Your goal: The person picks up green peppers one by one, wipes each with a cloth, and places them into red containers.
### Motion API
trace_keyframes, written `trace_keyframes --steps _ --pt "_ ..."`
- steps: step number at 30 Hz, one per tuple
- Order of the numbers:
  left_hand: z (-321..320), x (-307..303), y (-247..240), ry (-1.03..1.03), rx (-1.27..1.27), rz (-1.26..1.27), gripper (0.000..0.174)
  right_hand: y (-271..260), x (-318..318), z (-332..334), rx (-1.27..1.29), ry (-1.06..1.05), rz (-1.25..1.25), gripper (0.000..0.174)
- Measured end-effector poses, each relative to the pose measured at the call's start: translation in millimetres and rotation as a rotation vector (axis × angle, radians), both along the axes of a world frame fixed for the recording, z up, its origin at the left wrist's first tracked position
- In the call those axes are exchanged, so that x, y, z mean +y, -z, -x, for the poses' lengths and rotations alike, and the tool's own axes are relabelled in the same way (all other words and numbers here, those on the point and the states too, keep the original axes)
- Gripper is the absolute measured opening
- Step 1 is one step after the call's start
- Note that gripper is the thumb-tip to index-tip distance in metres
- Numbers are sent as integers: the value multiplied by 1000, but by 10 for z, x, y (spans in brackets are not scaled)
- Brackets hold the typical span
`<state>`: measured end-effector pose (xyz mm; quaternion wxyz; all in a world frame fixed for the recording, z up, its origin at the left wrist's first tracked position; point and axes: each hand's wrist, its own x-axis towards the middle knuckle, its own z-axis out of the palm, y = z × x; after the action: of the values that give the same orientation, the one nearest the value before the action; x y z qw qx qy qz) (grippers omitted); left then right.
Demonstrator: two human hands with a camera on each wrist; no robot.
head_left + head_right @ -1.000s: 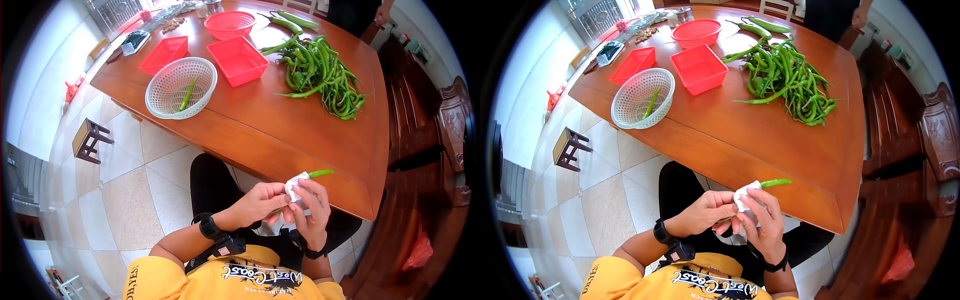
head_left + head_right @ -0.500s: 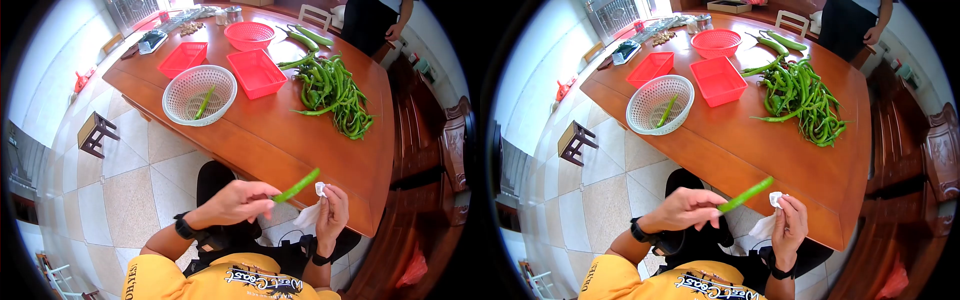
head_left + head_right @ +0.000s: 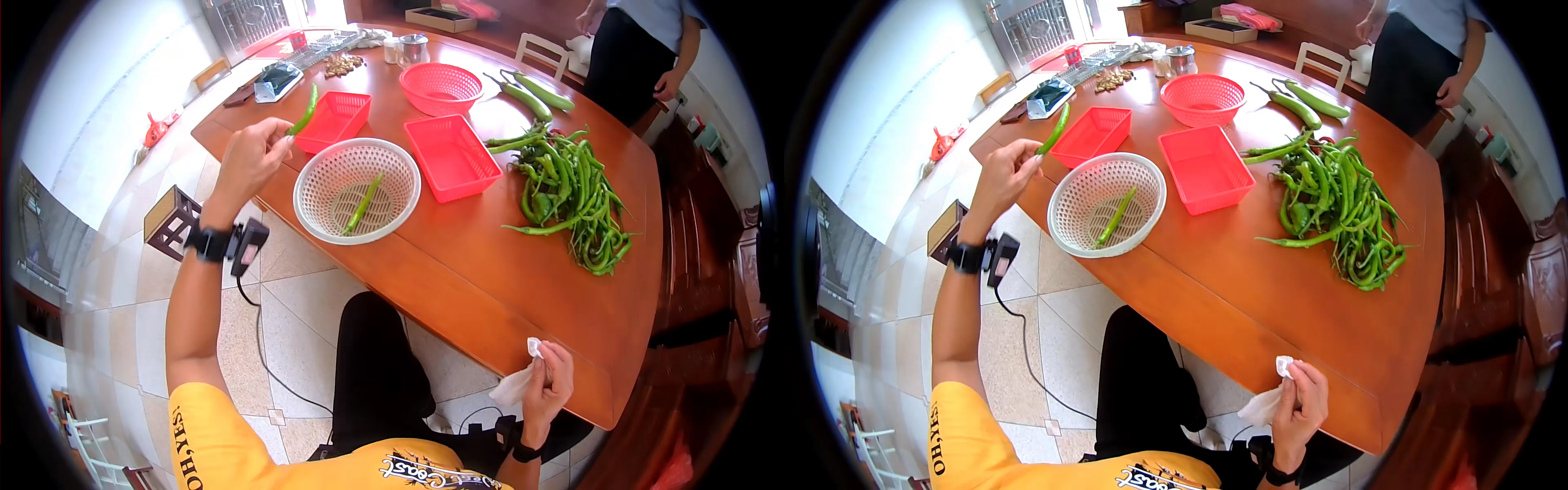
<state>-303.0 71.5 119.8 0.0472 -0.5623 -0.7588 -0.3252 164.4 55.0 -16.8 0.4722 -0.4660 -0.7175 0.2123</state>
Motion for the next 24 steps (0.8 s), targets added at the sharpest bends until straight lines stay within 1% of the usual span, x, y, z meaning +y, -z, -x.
trace_keyframes --steps 2,5,6,9,12,15,16,19,21,22,23,24 --pt "296 194 34 -26 106 72 21 24 11 -1 -11 8 -13 16" --pt "623 499 136 -38 223 87 23 57 7 3 -25 21 -19 17" --pt "661 583 166 23 321 13 30 69 7 3 -25 18 -11 18" --pt "640 672 195 -136 87 286 37 72 20 8 -27 24 -19 17" --pt "555 620 106 -130 102 277 43 56 25 2 -41 18 -51 16" --pt "416 434 -91 -63 61 256 43 4 19 33 -38 17 -42 16" --pt "341 352 -137 -29 63 207 41 -4 25 40 -43 11 -49 16" --pt "58 76 -294 18 7 231 35 8 33 10 -54 -10 -46 16" --pt "-177 -106 -377 64 -19 296 28 4 28 -3 -35 -25 -25 16" --pt "-250 -184 -339 157 -76 246 25 4 25 -20 -35 -34 -26 16" --pt "-340 -247 -301 277 -56 161 22 4 42 -25 -31 -43 -35 16" --pt "-409 -314 -245 292 -25 168 21 -15 39 -19 -22 -51 -34 16"
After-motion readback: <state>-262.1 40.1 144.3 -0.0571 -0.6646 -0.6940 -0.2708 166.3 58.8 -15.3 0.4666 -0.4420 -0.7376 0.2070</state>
